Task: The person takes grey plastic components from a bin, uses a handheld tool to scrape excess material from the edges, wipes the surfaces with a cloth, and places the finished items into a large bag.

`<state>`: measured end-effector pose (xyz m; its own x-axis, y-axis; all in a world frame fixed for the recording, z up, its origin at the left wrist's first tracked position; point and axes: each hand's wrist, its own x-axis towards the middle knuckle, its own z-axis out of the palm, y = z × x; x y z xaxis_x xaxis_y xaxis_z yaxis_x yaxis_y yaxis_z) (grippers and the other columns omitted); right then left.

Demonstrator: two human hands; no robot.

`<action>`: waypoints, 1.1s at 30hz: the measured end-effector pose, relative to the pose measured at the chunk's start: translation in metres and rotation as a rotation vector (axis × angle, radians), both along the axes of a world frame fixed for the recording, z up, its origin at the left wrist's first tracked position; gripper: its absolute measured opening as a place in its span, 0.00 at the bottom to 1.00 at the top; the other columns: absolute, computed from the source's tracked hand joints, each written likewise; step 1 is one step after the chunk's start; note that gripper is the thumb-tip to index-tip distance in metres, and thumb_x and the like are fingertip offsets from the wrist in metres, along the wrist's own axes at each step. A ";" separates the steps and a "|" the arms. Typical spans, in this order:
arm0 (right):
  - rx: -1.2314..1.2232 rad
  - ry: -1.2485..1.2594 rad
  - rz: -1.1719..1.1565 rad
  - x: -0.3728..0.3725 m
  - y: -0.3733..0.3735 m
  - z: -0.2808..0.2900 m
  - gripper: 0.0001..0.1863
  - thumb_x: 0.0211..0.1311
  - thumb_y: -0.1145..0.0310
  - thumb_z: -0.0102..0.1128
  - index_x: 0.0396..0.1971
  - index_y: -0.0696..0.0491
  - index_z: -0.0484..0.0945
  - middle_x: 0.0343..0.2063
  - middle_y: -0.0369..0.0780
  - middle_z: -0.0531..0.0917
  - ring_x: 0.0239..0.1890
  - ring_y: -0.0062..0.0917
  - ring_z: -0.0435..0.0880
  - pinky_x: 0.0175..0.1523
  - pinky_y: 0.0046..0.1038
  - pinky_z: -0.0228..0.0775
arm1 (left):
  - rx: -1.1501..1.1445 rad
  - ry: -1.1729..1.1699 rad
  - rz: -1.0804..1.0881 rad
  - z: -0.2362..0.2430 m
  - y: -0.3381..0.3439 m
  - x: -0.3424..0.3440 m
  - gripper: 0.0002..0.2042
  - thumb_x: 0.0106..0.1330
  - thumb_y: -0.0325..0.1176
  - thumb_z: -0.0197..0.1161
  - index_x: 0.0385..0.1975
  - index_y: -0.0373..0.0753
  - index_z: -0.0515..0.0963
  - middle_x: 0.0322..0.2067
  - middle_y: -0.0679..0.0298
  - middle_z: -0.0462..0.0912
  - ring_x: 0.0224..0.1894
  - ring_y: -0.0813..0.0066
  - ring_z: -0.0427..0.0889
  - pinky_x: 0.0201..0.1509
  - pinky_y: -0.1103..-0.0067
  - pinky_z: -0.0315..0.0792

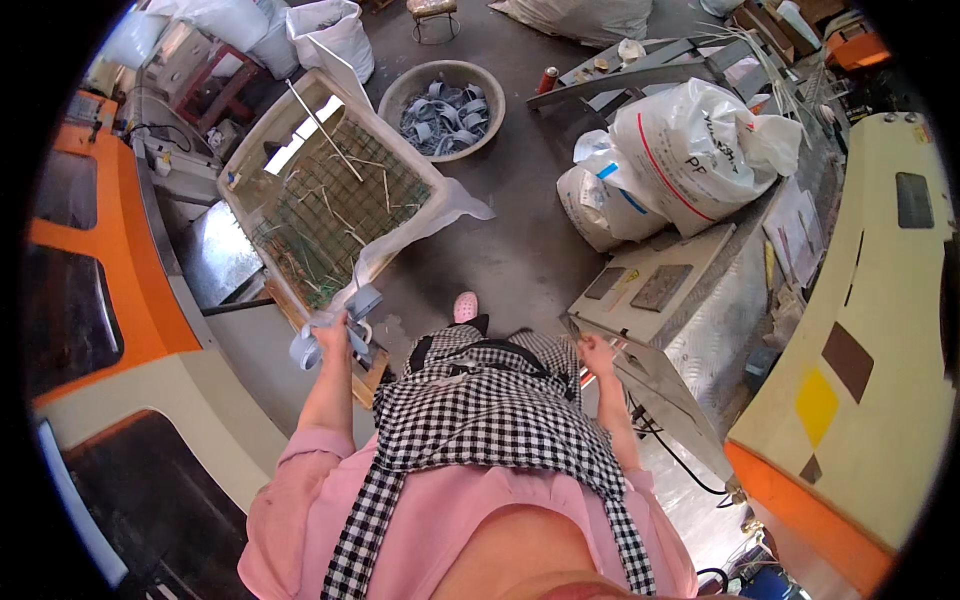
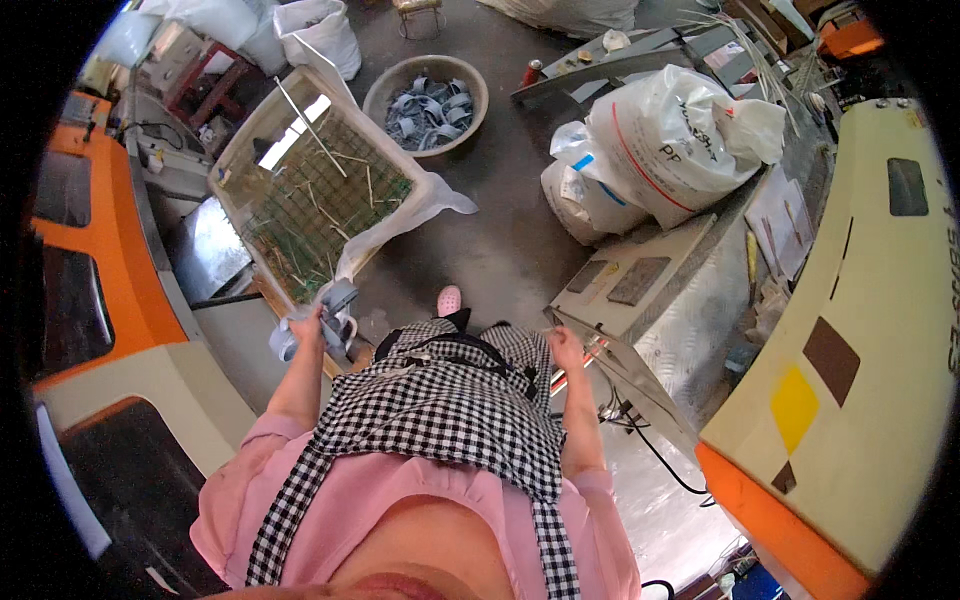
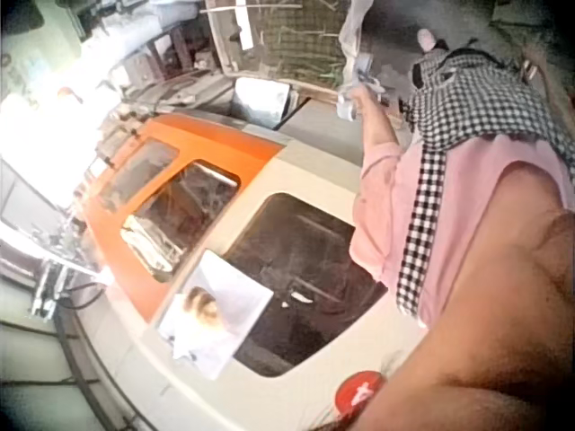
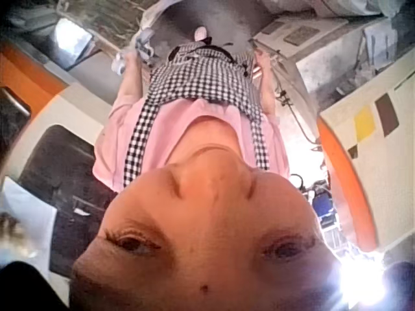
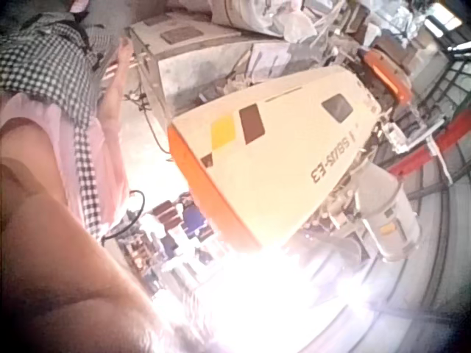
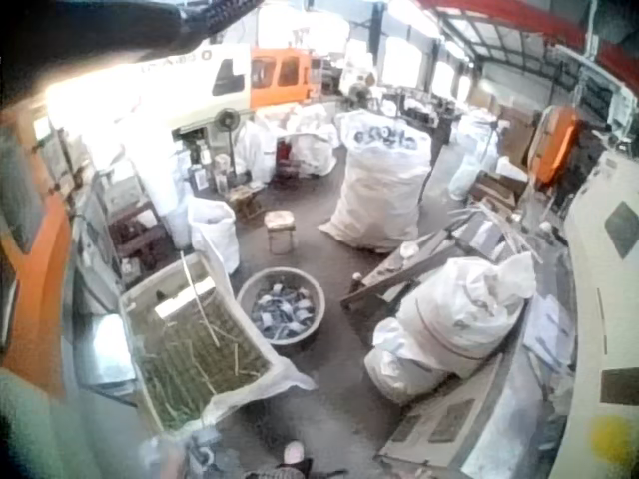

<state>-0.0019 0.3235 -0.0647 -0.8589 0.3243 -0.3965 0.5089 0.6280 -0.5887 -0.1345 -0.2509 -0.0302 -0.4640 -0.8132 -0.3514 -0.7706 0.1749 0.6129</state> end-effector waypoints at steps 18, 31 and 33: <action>0.036 0.162 0.605 -0.474 0.036 0.132 0.16 0.54 0.68 0.56 0.43 0.54 0.71 0.37 0.47 0.76 0.42 0.44 0.74 0.46 0.38 0.67 | -0.264 -0.162 0.245 0.033 0.099 -0.166 0.48 0.36 0.34 0.75 0.57 0.27 0.52 0.45 0.46 0.71 0.40 0.57 0.76 0.45 0.69 0.72; 0.086 0.095 0.604 -0.674 0.077 0.122 0.16 0.53 0.69 0.57 0.42 0.54 0.72 0.38 0.47 0.76 0.42 0.42 0.75 0.45 0.38 0.68 | -0.379 -0.109 -0.043 0.041 0.132 -0.364 0.49 0.42 0.47 0.71 0.59 0.26 0.51 0.58 0.42 0.58 0.60 0.49 0.59 0.64 0.70 0.53; 0.163 0.129 0.599 -0.685 0.090 0.110 0.16 0.50 0.72 0.59 0.41 0.55 0.73 0.34 0.46 0.77 0.39 0.40 0.77 0.43 0.36 0.68 | -0.384 0.038 -0.143 0.055 0.158 -0.446 0.45 0.43 0.46 0.72 0.58 0.29 0.55 0.51 0.41 0.68 0.52 0.48 0.69 0.56 0.67 0.63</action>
